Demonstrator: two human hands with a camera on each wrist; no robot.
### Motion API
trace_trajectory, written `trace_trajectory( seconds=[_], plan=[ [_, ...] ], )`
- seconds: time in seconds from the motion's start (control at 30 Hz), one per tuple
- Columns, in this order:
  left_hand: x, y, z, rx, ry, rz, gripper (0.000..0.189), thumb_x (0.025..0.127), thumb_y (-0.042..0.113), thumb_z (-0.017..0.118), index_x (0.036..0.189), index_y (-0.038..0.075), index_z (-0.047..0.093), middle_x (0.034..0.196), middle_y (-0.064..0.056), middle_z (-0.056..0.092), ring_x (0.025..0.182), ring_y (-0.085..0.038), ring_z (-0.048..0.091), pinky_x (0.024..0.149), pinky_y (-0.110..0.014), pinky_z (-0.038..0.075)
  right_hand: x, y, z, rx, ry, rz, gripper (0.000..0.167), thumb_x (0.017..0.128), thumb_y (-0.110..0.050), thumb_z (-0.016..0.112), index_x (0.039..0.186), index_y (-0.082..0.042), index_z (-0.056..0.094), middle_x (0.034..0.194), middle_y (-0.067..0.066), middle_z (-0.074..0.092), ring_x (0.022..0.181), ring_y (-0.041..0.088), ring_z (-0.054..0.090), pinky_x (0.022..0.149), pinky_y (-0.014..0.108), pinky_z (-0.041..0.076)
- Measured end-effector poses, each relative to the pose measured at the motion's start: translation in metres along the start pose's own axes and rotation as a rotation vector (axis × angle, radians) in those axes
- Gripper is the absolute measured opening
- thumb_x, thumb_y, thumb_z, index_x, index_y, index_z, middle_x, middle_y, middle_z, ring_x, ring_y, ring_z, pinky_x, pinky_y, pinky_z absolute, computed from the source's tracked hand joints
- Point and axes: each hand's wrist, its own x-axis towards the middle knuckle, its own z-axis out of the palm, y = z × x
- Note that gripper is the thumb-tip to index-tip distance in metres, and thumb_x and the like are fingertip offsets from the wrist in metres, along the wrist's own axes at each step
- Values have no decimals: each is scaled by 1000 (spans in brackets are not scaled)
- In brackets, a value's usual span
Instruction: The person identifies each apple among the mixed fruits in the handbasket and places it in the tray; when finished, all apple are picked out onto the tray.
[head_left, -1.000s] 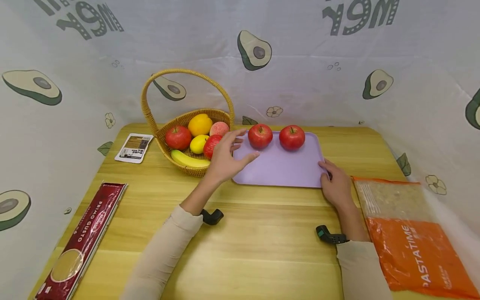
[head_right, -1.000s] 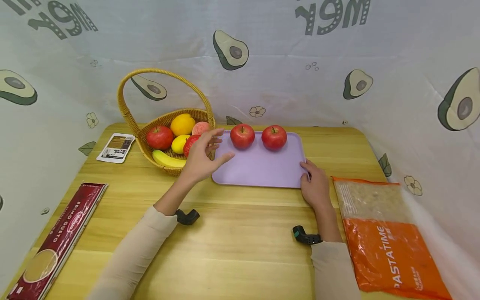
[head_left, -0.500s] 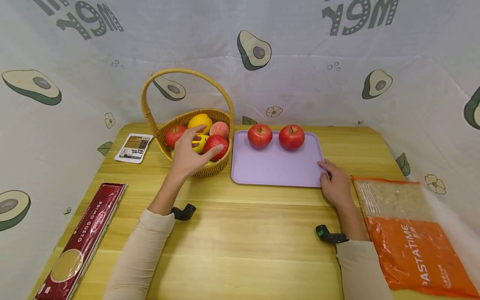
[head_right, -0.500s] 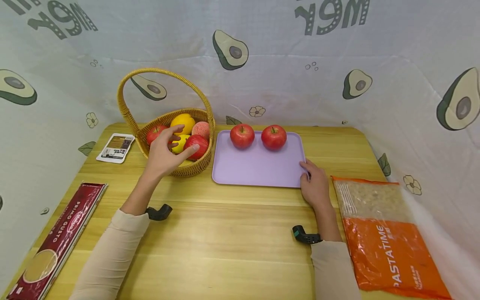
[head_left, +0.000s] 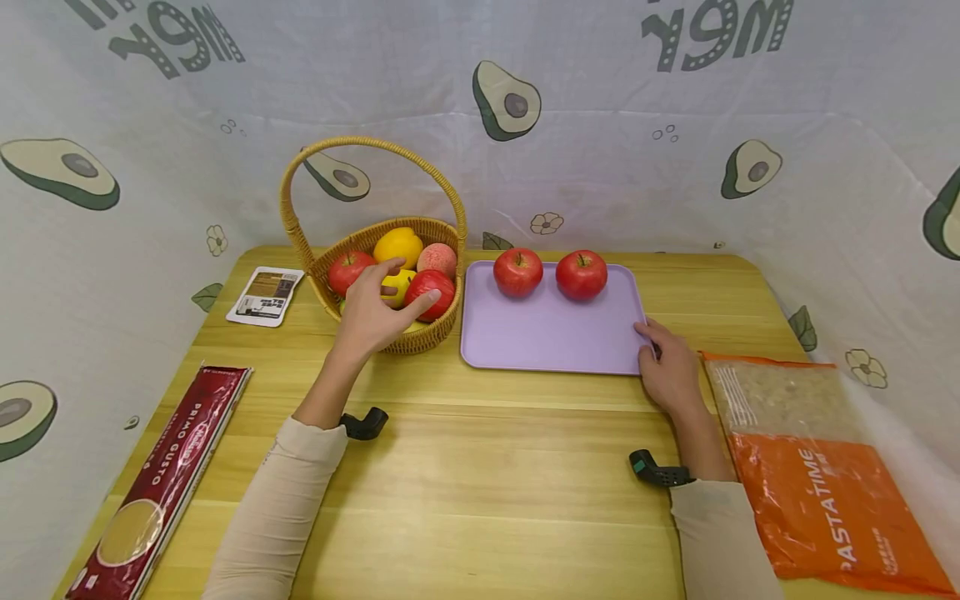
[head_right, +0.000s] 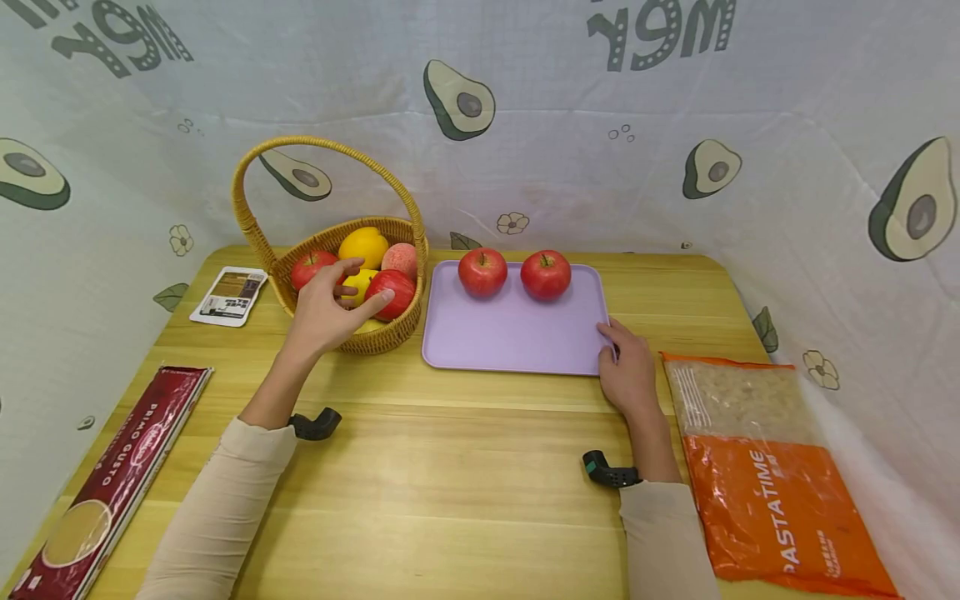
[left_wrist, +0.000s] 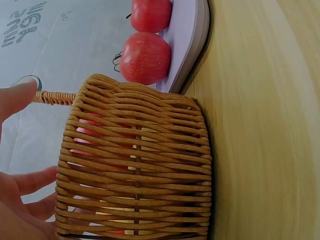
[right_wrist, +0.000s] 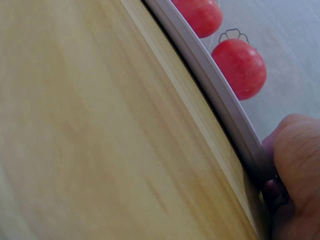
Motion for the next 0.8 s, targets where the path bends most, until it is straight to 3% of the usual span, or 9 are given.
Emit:
trace_trajectory(
  seconds=[0.27, 0.6, 0.8],
  plan=[
    [5, -3, 3, 54, -35, -63, 85, 84, 66, 72, 148, 13, 50, 136, -16, 59, 114, -36, 67, 100, -53, 54, 0, -1, 0, 3, 10, -18, 44, 101, -5, 44, 142, 5, 57, 155, 25, 48, 142, 52, 42, 115, 64, 36],
    [6, -4, 8, 153, -86, -155, 92, 84, 76, 63, 150, 14, 48, 125, -17, 69, 128, -44, 51, 104, -61, 47, -4, 0, 0, -5, -12, 6, 45, 101, -5, 44, 144, 5, 55, 157, 25, 45, 144, 52, 39, 116, 65, 33],
    [11, 0, 9, 186, -116, -184, 94, 85, 82, 54, 149, 13, 50, 139, -21, 61, 131, -45, 49, 106, -62, 44, -1, 1, -1, -8, 13, -17, 44, 101, -5, 44, 142, 5, 57, 155, 26, 47, 143, 53, 41, 116, 65, 33]
  ],
)
